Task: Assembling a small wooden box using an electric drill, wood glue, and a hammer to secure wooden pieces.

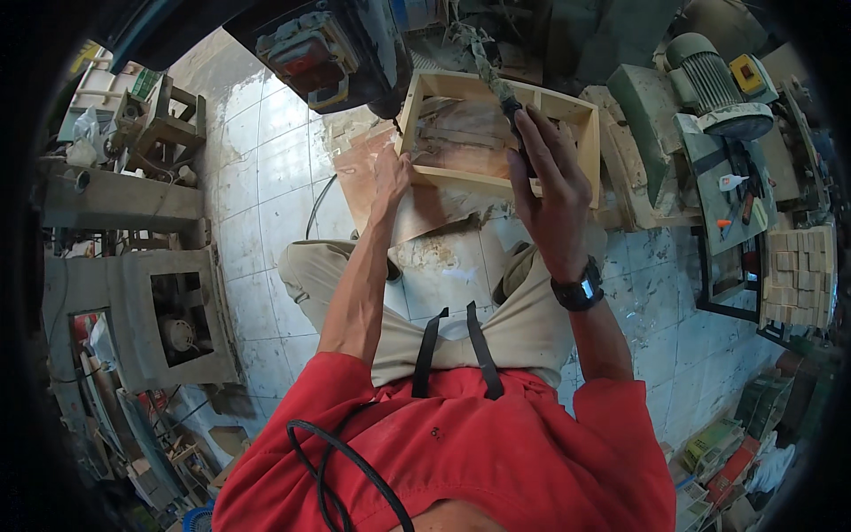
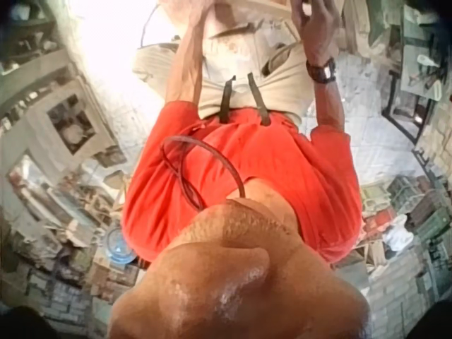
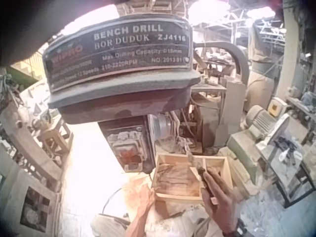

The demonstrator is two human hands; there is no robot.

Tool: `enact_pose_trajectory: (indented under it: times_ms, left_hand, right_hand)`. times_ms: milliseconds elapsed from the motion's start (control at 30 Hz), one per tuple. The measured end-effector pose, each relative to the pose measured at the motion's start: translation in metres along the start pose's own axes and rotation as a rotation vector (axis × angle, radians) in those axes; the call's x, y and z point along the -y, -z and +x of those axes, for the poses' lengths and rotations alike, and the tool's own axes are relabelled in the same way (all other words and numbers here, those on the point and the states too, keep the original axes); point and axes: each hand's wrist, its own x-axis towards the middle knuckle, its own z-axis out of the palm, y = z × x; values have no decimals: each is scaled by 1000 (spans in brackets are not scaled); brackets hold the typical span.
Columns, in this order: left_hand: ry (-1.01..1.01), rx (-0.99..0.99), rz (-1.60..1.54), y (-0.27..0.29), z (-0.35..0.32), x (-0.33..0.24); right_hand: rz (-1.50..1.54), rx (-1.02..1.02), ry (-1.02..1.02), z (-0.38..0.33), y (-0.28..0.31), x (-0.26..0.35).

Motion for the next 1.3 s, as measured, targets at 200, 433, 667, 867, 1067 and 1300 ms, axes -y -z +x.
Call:
enact_pose_trajectory:
  times_ms: [200,433,667,867,1067,1300]
  left_hand:
    - [13,15,30,7,1,4]
    - [-99,-18,28,-5,3,-1]
    - [-110,-22,-2,0,3,-6]
    - [-3,28,-18,5,4,2]
    - [-60,39,14,6,0,3]
    - [-7,82,-23,15,-3,-11]
  right_hand:
    - [-44,-282,332,83,33,12]
    - [-131,-235,118,69,-32,-116]
    - [-253,664,-42,-89,-90,-130]
    - [-196,652,-49,-99,-98,-135]
    - [-167,610,-33,-106,-93,-134]
    - [-96,455,42,-109,-91,-131]
